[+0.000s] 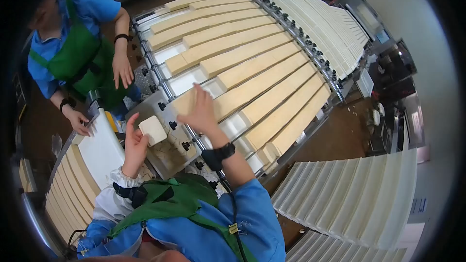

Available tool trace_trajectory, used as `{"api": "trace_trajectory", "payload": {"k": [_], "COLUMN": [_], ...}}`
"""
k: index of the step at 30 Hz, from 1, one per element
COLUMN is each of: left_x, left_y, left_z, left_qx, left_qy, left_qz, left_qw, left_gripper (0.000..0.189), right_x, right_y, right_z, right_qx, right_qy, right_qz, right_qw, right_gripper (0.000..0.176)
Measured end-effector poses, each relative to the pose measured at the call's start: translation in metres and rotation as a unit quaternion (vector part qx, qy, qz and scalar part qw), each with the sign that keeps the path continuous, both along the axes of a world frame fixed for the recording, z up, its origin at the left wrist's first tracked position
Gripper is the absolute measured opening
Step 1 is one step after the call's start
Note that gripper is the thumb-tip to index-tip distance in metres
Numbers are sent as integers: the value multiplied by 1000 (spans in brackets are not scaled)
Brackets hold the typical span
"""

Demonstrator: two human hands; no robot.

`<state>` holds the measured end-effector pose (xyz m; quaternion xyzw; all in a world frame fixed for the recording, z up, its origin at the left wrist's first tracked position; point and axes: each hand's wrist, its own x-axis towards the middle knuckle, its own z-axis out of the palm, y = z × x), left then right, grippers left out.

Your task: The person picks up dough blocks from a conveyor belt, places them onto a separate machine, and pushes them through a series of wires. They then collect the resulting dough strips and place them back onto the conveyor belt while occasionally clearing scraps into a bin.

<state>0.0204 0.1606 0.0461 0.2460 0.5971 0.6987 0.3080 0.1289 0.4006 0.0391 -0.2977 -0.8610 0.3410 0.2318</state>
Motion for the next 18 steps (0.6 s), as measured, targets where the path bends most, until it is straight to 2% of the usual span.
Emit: {"api": "trace_trajectory", "payload": {"k": [2, 5, 8, 10, 11, 13, 15, 16, 18], "left_x": [-7, -14, -16, -19, -23, -33, -33, -29, -37], "left_y": [-7, -27, -42, -44, -46, -49, -50, -53, -70], "left_z": [-2, -3, -3, -5, -10, -34, -41, -25, -39], "left_qx": [-13, -73, -102, -97, -89, -91, -133, -169, -192], "left_qy": [-13, -45, -62, -63, -59, 20, 107, 69, 117], "left_qz": [48, 75, 97, 111, 124, 136, 162, 159, 129], "left_qw": [999, 994, 988, 987, 987, 986, 972, 970, 966], "left_gripper": [74, 74, 73, 73, 73, 77, 79, 78, 69], "right_x": [-15, -29, -29, -27, -28, -33, -43, -46, -55], "right_y": [32, 68, 95, 95, 90, 70, 64, 65, 81], "right_z": [-15, -41, -70, -68, -73, -44, -63, -75, -107], "right_qx": [50, 4, 46, 96, 128, 173, 196, 205, 208], "right_qy": [-24, -84, -128, -184, -173, -272, -260, -255, -301], "right_qz": [-22, -54, -50, -62, -76, -77, -73, -68, -125], "right_qw": [998, 995, 990, 976, 974, 943, 943, 942, 922], "right_gripper": [109, 109, 114, 115, 119, 122, 121, 120, 112]}}
